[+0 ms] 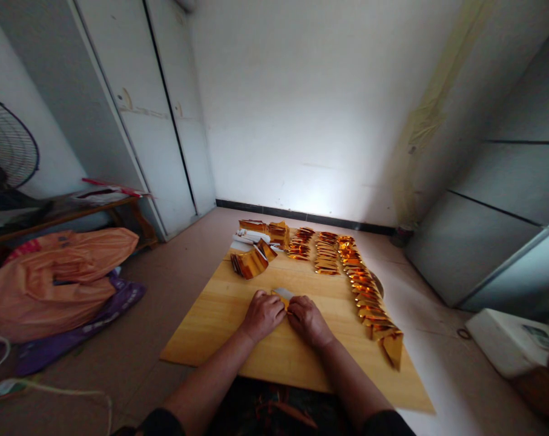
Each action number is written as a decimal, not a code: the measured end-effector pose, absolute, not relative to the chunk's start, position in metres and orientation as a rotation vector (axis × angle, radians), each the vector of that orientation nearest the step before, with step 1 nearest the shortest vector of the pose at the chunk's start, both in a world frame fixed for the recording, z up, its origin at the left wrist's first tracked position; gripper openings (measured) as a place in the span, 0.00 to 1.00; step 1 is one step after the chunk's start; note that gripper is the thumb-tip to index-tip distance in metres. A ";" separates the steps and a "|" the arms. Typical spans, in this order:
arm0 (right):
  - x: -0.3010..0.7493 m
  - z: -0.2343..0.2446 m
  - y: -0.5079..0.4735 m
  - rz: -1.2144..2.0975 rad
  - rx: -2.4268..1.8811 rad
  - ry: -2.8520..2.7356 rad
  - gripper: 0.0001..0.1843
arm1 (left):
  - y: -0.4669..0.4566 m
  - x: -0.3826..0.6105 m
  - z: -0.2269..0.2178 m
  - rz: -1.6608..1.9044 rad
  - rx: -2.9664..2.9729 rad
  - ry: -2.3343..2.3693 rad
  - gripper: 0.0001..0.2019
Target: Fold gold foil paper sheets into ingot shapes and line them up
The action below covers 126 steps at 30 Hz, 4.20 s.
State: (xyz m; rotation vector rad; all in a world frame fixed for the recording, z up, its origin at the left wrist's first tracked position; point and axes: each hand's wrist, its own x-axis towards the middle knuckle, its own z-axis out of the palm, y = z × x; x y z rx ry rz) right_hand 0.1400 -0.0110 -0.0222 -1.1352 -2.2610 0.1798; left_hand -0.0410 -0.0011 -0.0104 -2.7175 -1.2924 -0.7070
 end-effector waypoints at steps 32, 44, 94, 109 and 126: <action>0.128 -0.022 -0.012 -0.263 -1.252 -2.431 0.09 | 0.002 -0.041 -0.016 -0.728 -2.660 -1.322 0.10; 0.148 -0.020 -0.006 0.099 -1.283 -2.241 0.06 | -0.005 -0.044 -0.010 -0.759 -2.734 -1.313 0.09; 0.135 -0.027 0.014 0.386 -1.671 -1.944 0.10 | -0.008 -0.052 -0.011 -0.770 -2.798 -1.234 0.13; 0.134 -0.020 0.014 0.369 -1.726 -1.968 0.12 | -0.009 -0.050 -0.006 -0.769 -2.812 -1.263 0.12; 0.111 -0.008 -0.027 0.121 -1.554 -2.287 0.09 | 0.003 -0.042 -0.013 -0.726 -2.643 -1.414 0.09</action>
